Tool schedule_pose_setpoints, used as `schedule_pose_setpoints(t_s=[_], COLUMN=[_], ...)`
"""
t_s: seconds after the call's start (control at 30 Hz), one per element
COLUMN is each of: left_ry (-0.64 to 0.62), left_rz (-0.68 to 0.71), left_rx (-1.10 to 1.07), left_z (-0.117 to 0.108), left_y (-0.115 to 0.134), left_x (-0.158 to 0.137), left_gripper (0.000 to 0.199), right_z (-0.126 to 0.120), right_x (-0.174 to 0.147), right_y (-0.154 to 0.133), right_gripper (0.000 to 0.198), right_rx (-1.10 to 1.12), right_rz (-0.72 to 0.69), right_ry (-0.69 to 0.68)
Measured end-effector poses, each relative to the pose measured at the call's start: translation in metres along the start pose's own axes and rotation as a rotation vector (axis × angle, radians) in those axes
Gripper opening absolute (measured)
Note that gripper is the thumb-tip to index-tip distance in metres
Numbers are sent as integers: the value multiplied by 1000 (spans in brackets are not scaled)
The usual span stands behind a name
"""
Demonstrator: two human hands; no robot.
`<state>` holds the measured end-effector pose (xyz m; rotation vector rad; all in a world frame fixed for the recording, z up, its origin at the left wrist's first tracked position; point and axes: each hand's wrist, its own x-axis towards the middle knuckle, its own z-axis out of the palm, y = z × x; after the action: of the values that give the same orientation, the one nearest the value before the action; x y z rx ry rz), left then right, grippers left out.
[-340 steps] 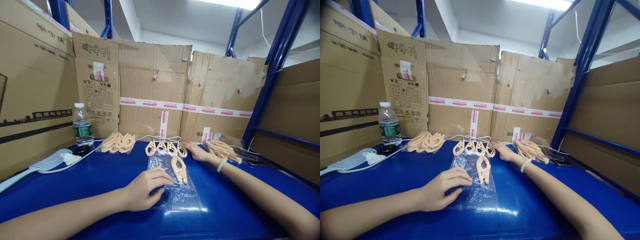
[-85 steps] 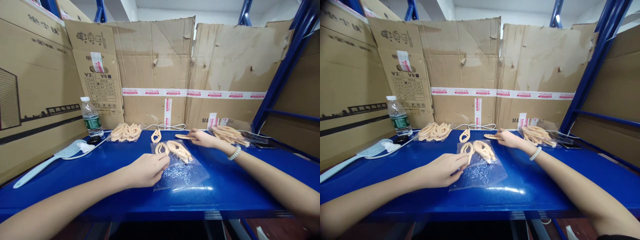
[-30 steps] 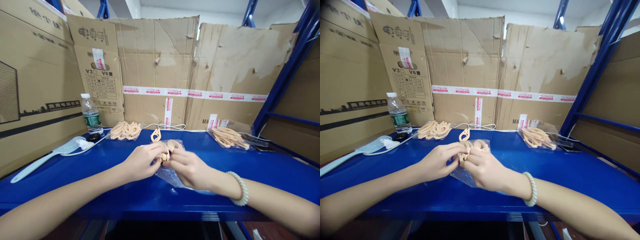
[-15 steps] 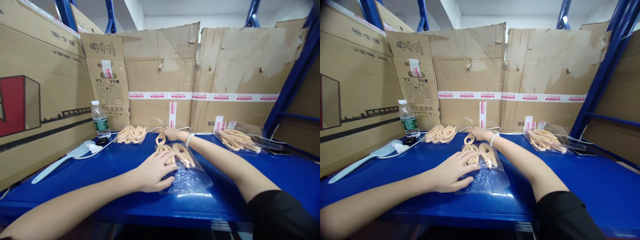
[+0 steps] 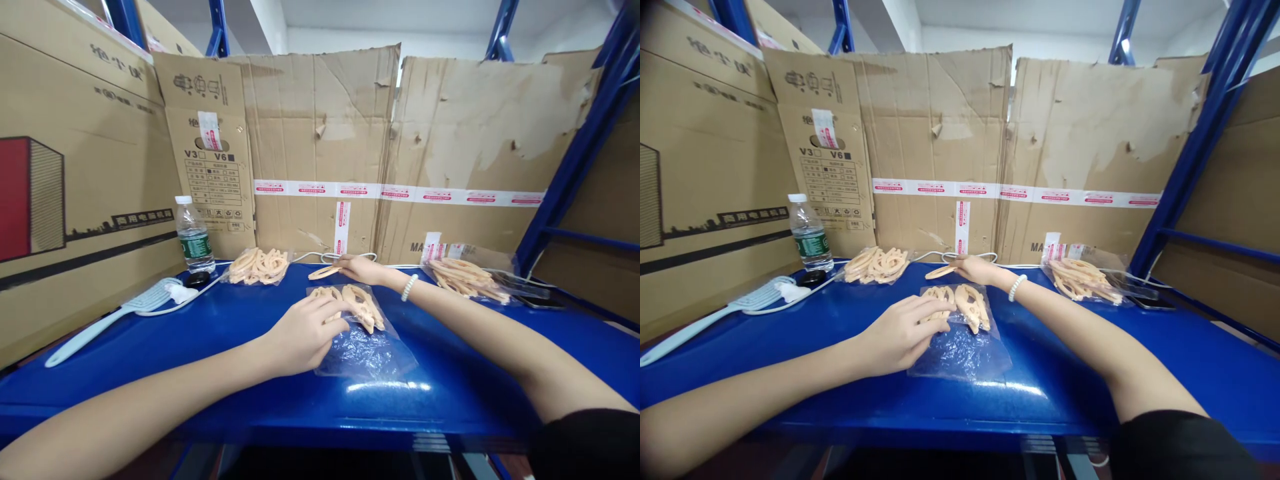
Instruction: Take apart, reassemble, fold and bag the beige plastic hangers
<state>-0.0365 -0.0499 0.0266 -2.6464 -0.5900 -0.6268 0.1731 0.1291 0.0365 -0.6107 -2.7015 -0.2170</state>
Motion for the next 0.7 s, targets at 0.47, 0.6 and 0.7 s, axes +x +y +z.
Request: schedule_pose_setpoints(t_s=[0.47,0.6,0.7], left_ry=[118,142,153], left_rz=[-143,-164,-181], left_rx=[-147,-167,-172], left_z=[4,1,0], left_y=[-6,-7,-6], left_x=[-1,1,1], left_gripper=[46,46,45], right_z=[-87,-89,-77], right_x=[-96,-104,-103], right_y=[-137,-176,-183], right_gripper=[30,31,19], right_rx=[151,144,19], right_rz=[8,-205,-346], right_ry=[1066,698,542])
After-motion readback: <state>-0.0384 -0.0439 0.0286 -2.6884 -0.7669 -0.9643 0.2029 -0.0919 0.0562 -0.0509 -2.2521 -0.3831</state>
